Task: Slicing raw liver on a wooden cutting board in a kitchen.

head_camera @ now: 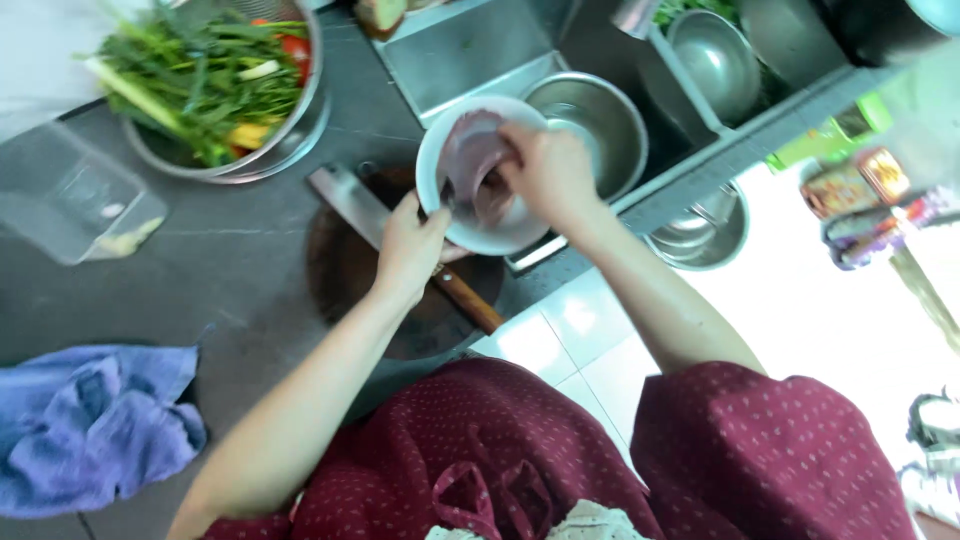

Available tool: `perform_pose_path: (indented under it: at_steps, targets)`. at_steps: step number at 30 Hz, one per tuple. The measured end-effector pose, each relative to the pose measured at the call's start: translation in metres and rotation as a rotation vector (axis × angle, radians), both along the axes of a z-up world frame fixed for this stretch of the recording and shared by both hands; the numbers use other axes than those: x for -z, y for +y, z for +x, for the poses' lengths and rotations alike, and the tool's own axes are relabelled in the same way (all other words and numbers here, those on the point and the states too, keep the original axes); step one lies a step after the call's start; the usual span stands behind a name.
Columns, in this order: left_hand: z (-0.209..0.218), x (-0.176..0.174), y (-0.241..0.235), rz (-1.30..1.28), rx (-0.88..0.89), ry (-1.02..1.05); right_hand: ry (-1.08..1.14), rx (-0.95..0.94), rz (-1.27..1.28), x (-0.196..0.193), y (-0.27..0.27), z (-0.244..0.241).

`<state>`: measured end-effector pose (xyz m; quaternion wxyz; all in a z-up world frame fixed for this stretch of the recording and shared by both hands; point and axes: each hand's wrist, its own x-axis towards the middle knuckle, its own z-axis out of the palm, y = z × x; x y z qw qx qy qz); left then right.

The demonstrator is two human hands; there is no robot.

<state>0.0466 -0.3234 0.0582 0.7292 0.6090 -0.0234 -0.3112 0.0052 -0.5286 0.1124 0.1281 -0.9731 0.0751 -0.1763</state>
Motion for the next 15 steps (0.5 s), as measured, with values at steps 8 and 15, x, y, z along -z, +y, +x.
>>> perform_pose_path:
  at_steps: [8,15]
  targets:
    - [0.056,0.013,-0.092,0.457,0.017,-0.757,-0.372,0.123,0.248,-0.05,-0.069,-0.027]
    - [0.104,0.004,-0.113,0.542,-0.035,-1.327,-0.382,0.333,0.432,-0.041,-0.098,-0.041]
